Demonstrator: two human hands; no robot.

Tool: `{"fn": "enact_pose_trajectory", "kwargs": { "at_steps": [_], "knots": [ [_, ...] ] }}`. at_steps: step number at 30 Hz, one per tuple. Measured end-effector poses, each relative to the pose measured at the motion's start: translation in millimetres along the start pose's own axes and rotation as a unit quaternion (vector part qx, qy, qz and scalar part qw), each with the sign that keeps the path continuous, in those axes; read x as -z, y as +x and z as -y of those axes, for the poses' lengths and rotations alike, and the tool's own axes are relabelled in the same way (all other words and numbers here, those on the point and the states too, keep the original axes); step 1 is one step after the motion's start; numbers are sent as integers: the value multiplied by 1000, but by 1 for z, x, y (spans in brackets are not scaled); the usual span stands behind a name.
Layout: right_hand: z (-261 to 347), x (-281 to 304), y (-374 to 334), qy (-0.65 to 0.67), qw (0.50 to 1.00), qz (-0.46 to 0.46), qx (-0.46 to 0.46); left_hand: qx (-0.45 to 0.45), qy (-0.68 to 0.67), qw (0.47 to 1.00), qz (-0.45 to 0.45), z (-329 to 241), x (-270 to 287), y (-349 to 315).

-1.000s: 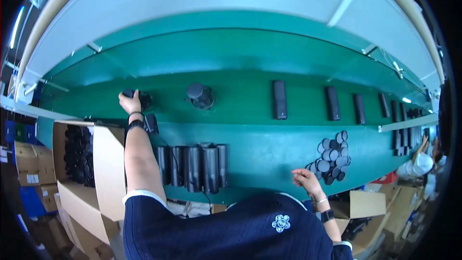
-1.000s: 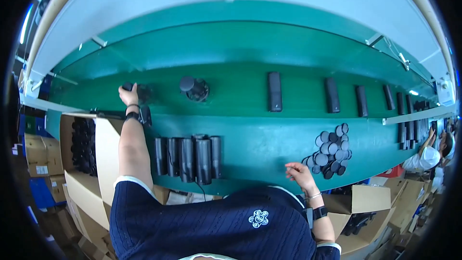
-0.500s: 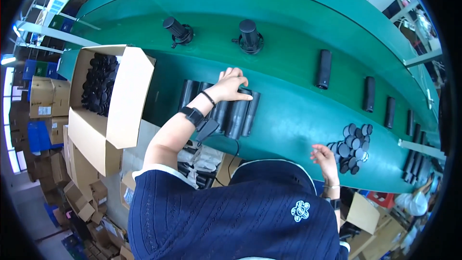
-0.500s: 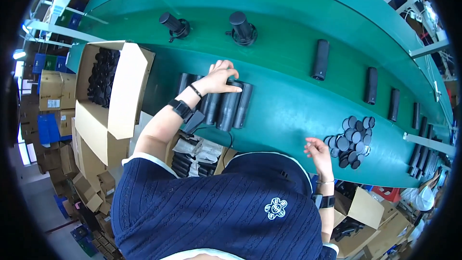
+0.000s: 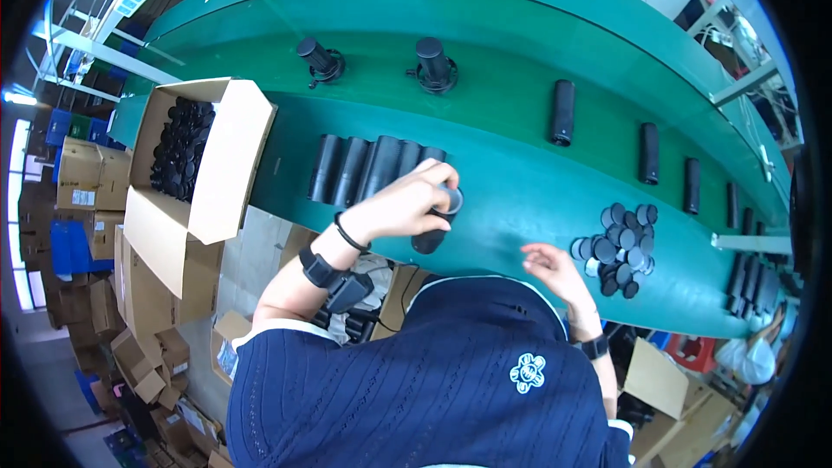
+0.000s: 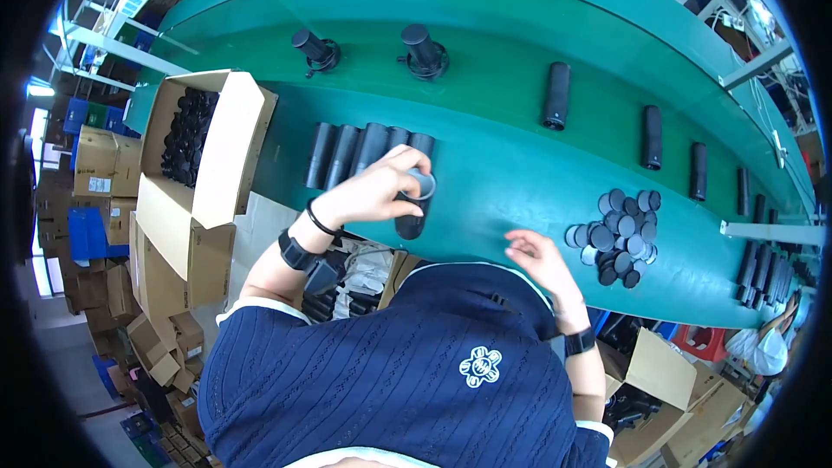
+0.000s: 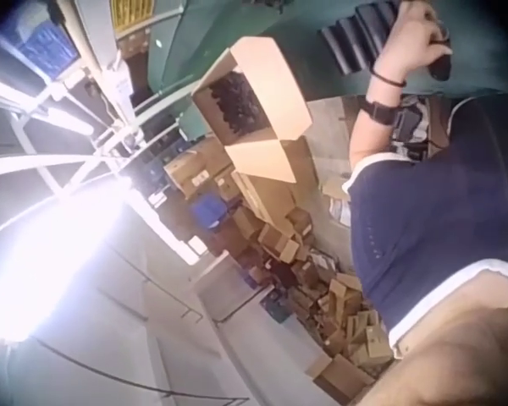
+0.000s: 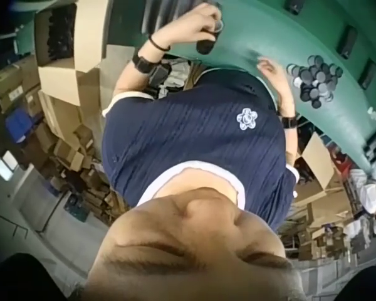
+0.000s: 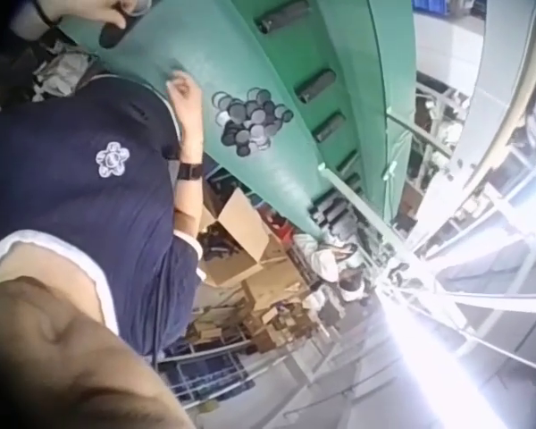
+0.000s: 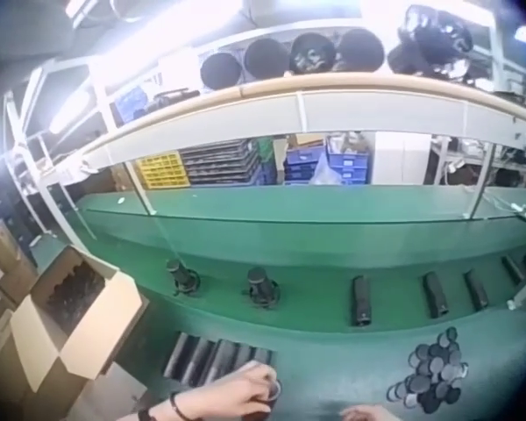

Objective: The person assembles components by picking up a cylinder and a cap, fitting the cap onto the cylinder, and pressing them together. After repeating this process, the person places the assembled units into a cardboard box.

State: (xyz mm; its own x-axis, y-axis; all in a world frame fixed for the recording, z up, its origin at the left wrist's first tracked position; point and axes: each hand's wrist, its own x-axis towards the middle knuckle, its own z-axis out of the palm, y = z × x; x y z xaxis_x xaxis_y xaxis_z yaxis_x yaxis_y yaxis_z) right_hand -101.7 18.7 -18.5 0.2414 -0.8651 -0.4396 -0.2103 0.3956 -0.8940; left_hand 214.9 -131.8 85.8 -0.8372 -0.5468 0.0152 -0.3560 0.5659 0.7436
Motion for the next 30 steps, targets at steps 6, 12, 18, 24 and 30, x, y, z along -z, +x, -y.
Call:
{"fn": "enact_pose_trajectory", "kwargs": {
  "at_steps": [6, 12, 18, 24, 30],
  "knots": [
    [38, -12, 29, -125, 979, -90, 136, -80, -54, 990, -103, -13, -104, 63],
    [-15, 38, 43, -95, 975, -104, 174, 8, -177, 966, -187, -10, -175, 110],
    [-24, 47, 23, -57, 978, -157, 126, 20, -222, 964, -147, 2, -202, 116],
    [11, 53, -14, -232, 948, -143, 162, 4, -102, 964, -248, 0, -214, 118],
    [-14, 78, -14, -259, 932, -120, 221, -60, -84, 985, -136, -2, -212, 118]
  ]
}}
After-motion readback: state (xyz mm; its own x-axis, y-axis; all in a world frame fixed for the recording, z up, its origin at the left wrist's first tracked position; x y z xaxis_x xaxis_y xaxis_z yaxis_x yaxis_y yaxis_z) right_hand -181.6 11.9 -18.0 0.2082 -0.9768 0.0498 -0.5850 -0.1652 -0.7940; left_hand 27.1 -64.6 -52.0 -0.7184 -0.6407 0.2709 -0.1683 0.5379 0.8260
